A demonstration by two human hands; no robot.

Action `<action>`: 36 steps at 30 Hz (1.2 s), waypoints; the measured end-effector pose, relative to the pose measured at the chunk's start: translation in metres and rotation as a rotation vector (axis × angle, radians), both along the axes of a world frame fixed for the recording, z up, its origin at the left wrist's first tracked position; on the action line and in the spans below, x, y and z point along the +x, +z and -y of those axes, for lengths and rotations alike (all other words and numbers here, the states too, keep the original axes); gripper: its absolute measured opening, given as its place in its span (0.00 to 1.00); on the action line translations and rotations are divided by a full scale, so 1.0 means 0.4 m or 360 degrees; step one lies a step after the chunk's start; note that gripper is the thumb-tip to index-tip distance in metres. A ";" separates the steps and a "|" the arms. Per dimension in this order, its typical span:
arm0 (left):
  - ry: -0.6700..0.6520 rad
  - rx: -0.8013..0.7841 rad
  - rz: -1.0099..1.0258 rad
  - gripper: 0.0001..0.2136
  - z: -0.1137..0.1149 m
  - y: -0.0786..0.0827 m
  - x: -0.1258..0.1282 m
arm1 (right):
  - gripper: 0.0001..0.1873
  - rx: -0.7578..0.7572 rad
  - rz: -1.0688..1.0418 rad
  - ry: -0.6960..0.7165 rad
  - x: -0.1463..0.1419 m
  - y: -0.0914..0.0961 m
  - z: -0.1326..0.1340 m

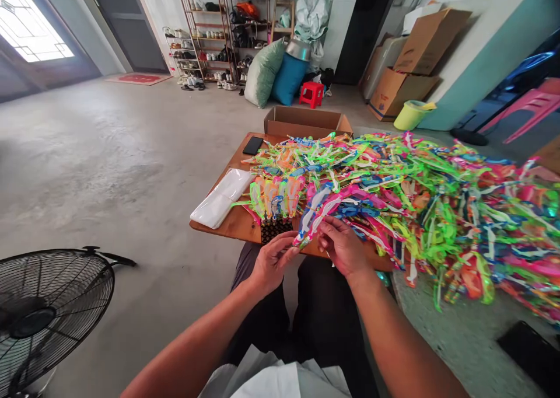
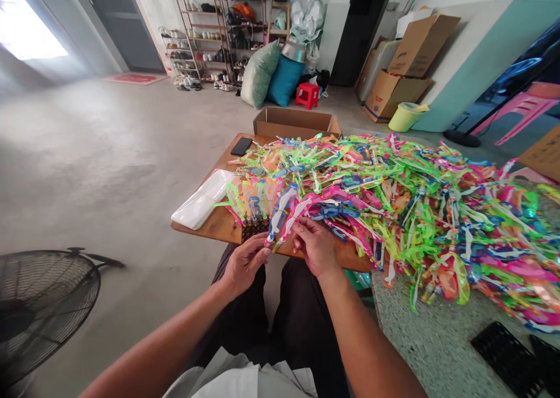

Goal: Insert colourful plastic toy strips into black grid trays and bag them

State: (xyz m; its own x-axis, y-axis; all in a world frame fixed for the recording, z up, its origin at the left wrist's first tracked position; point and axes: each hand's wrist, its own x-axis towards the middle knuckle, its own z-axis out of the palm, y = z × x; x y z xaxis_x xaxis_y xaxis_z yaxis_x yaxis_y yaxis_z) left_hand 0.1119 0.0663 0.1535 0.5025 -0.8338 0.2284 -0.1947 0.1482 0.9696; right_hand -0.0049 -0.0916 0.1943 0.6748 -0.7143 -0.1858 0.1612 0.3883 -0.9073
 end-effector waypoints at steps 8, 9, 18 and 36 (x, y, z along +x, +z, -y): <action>-0.0388 -0.0012 -0.0882 0.17 -0.061 -0.019 0.004 | 0.20 0.0248 0.0165 0.0202 0.038 -0.021 -0.072; -0.0420 -0.0015 -0.0941 0.17 -0.068 -0.020 0.009 | 0.20 0.0245 0.0158 0.0225 0.039 -0.024 -0.078; 0.0250 -0.0116 -0.0472 0.13 -0.091 -0.046 0.017 | 0.21 -0.0492 -0.0270 0.0177 0.046 -0.108 -0.202; 0.0380 -0.0041 -0.0330 0.17 -0.086 -0.046 -0.014 | 0.12 -0.1414 -0.0580 0.0051 0.082 -0.145 -0.199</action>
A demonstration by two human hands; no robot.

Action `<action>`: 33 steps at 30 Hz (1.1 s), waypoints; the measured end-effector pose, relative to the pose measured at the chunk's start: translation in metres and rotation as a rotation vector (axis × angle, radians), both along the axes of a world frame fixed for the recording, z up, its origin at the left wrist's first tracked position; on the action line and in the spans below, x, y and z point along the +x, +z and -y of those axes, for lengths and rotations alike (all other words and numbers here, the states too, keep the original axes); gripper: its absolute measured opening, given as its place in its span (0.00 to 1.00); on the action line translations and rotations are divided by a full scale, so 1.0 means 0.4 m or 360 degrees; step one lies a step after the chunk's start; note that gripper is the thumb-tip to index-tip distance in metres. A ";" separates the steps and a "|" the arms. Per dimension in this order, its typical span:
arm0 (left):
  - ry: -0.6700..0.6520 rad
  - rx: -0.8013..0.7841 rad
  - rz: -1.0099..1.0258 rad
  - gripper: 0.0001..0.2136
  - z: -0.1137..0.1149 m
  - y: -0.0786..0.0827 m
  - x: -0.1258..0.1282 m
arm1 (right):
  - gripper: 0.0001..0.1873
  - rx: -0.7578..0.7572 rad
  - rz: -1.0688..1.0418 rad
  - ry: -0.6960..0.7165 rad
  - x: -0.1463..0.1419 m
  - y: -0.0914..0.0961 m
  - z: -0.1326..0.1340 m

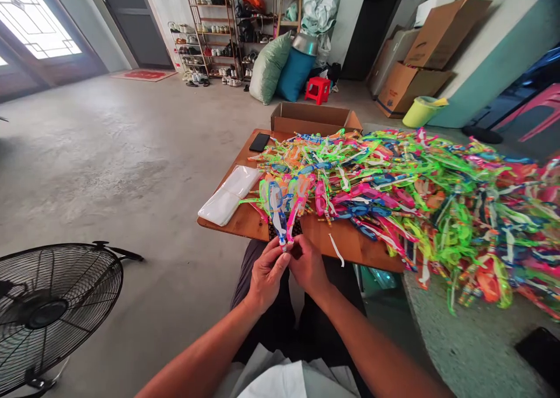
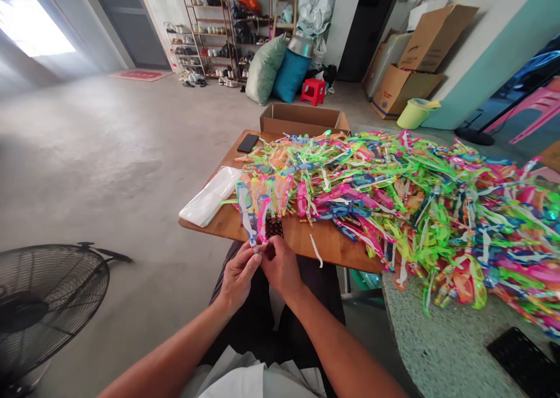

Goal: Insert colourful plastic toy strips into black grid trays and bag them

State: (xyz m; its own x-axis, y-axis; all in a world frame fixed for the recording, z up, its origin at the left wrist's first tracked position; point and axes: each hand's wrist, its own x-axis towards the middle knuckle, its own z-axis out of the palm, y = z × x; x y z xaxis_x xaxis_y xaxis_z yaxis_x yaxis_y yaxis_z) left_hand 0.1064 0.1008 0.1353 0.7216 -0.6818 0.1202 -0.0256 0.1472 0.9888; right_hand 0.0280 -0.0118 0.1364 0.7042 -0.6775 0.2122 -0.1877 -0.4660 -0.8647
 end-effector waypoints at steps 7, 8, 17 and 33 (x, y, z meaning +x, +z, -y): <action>-0.0117 -0.0003 0.0080 0.15 -0.006 -0.006 0.023 | 0.09 -0.0031 -0.0067 0.0300 -0.001 0.005 0.005; -0.0111 0.0001 0.0075 0.15 -0.004 -0.008 0.026 | 0.11 0.0053 -0.0052 0.0323 -0.001 0.006 0.007; 0.0001 0.0032 0.0247 0.15 0.024 0.017 0.082 | 0.11 0.0132 -0.0080 0.0147 0.030 0.000 0.084; 0.0363 0.0169 0.0743 0.14 0.087 -0.084 0.215 | 0.14 -0.1009 -0.0339 -0.0035 0.115 -0.083 0.172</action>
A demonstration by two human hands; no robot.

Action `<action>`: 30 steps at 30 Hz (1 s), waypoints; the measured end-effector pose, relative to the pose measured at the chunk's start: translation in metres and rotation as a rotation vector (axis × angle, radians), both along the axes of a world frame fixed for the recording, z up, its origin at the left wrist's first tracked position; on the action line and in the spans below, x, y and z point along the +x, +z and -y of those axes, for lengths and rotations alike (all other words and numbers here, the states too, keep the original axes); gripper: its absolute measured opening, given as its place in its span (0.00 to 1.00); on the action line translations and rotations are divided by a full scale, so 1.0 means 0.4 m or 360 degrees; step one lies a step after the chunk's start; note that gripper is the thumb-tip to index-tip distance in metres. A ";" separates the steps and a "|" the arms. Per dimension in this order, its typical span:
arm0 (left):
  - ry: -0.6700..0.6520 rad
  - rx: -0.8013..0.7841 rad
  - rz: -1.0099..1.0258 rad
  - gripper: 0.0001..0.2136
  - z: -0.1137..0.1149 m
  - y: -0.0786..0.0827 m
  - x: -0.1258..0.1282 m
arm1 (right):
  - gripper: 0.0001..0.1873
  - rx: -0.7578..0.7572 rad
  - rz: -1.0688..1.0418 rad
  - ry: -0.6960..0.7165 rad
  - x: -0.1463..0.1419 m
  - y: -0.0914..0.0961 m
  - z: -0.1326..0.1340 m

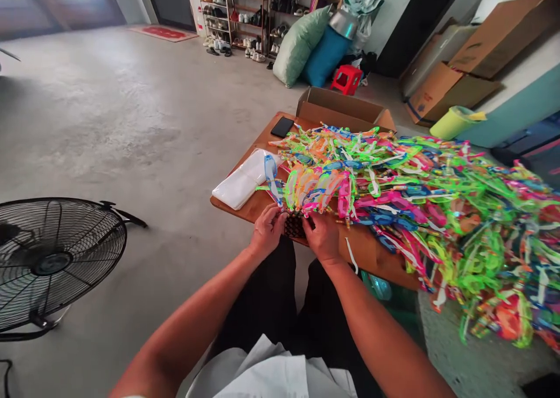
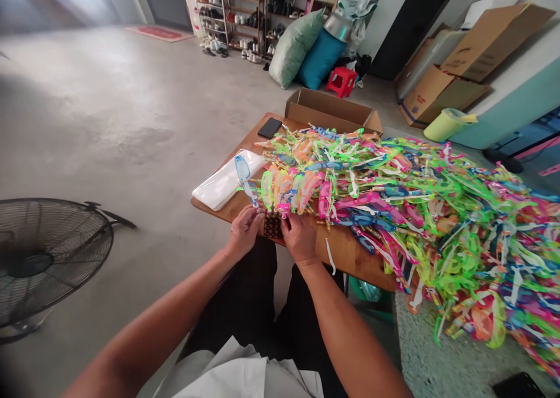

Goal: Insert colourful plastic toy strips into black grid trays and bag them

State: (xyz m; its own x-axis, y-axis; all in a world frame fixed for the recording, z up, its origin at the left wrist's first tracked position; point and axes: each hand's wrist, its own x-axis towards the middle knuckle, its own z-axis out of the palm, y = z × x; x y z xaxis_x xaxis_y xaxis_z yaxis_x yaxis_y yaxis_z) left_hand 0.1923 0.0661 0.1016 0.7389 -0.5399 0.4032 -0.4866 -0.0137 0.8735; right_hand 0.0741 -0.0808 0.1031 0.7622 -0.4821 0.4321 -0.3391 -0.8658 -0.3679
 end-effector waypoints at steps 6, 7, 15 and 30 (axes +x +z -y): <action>-0.0286 0.0018 -0.0064 0.17 0.009 0.008 0.019 | 0.13 -0.0018 -0.0142 -0.0168 0.000 0.028 -0.020; -0.0314 0.0035 -0.0046 0.17 0.011 0.006 0.019 | 0.13 -0.0017 -0.0137 -0.0223 0.001 0.028 -0.028; -0.0300 0.0214 0.0169 0.15 0.017 0.001 0.022 | 0.18 0.0188 -0.0057 -0.0437 0.018 0.001 -0.062; -0.0109 0.0361 0.0359 0.13 0.021 0.002 0.003 | 0.17 0.0231 0.0079 -0.0417 0.027 0.045 -0.063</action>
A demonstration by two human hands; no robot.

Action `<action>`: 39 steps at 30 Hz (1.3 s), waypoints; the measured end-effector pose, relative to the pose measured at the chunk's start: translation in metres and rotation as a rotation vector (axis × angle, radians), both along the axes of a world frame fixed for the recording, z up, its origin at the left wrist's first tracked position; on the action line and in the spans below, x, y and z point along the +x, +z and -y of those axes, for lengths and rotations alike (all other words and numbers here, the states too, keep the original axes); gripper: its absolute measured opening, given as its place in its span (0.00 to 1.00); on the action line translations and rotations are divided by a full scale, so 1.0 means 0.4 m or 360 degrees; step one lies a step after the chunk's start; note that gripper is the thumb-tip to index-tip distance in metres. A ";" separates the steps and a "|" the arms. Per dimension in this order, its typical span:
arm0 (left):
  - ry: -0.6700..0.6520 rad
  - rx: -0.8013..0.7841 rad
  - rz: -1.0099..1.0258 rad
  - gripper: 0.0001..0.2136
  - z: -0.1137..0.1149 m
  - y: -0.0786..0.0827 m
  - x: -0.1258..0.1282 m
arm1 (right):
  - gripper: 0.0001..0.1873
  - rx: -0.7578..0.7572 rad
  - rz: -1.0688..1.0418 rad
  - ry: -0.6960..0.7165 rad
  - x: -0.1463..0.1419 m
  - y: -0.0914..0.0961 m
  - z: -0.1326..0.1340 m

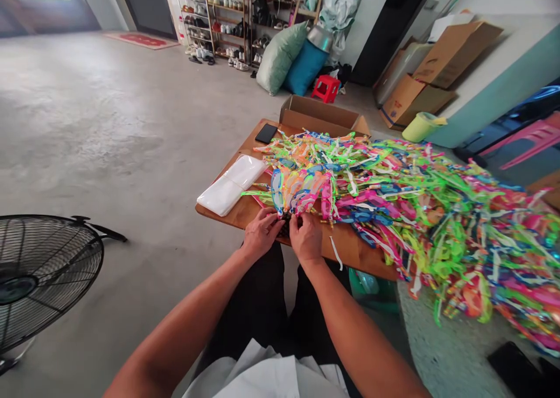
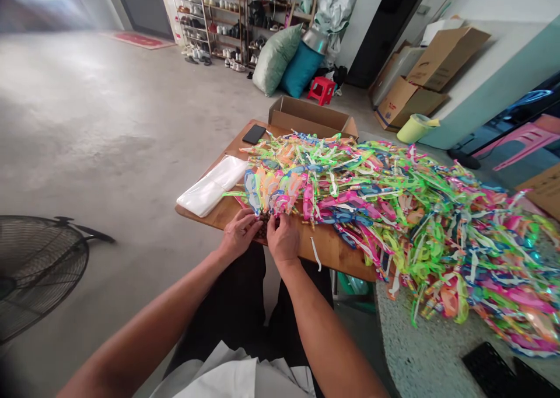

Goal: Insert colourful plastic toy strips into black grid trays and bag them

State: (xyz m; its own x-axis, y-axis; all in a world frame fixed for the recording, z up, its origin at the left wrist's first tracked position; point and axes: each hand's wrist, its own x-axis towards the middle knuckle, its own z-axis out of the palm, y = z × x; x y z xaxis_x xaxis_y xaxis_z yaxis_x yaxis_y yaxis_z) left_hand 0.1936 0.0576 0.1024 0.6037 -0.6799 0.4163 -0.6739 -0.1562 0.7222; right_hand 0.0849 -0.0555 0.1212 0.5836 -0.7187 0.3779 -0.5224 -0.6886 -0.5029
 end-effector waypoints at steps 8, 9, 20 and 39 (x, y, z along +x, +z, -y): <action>-0.0008 0.0045 0.0023 0.13 0.002 -0.001 -0.002 | 0.15 0.0024 -0.0354 -0.0147 0.031 0.027 -0.008; 0.0005 0.0054 0.0036 0.13 0.002 -0.002 -0.002 | 0.15 0.0015 -0.0389 -0.0125 0.029 0.030 -0.004; -0.0016 0.0092 0.0053 0.13 0.002 -0.002 0.000 | 0.13 0.0071 0.0048 0.0040 -0.008 0.012 0.062; 0.0029 0.0096 0.0179 0.12 0.009 -0.012 -0.012 | 0.15 0.0106 -0.0358 -0.0283 0.036 0.077 0.056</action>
State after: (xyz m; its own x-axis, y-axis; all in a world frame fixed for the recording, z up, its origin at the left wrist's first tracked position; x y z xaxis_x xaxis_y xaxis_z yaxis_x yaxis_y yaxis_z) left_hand 0.1888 0.0540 0.0974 0.5680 -0.6950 0.4408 -0.7468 -0.2100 0.6311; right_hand 0.0994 -0.0779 0.1522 0.5103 -0.8359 0.2021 -0.7353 -0.5459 -0.4017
